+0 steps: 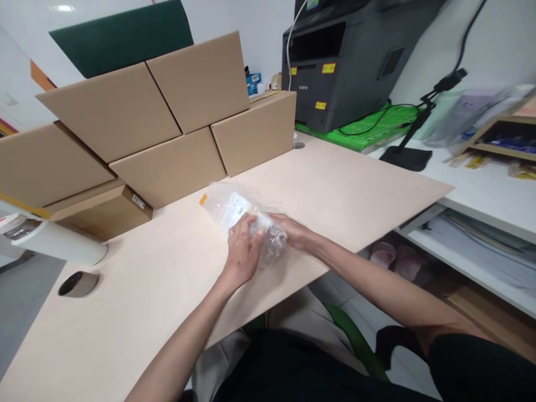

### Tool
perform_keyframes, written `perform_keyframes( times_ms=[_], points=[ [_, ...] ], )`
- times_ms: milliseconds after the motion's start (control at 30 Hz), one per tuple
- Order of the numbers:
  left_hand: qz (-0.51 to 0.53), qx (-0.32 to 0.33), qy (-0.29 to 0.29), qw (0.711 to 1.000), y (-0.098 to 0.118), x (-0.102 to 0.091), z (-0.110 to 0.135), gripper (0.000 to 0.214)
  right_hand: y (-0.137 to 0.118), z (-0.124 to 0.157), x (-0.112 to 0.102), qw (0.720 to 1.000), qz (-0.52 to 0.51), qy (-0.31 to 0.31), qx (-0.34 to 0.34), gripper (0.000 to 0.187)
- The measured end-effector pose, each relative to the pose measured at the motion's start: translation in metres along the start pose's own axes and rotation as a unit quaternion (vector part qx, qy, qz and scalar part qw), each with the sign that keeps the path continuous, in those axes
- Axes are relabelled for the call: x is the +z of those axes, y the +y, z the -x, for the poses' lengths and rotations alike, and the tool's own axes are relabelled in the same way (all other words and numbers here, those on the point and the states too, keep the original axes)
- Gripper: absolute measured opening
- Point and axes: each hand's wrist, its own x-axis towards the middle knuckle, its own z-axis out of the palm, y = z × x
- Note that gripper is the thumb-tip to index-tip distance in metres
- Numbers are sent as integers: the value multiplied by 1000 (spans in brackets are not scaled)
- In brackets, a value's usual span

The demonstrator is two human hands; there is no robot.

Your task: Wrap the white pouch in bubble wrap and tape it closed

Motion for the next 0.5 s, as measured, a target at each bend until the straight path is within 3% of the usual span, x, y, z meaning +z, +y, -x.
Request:
perform_keyframes(
  times_ms=[67, 133, 233, 367, 500],
  points=[
    [-61, -10, -39, 997, -7, 19, -11, 43, -2, 2, -24, 995, 66, 78, -12, 40],
    [-107, -20, -57, 992, -13, 33, -16, 39, -5, -1, -44, 971, 179, 145, -56, 31],
    [-153, -2, -41, 987, -16, 44, -15, 35, -13, -17, -58, 919, 338, 175, -99, 24],
    [-175, 16, -29, 984, -17, 47, -10, 34, -19, -49, -47, 895, 420, 151, -7, 32],
    [-123, 35, -26, 991, -24, 44, -4, 41, -18, -65, -23, 920, 371, 118, 40, 40]
  ],
)
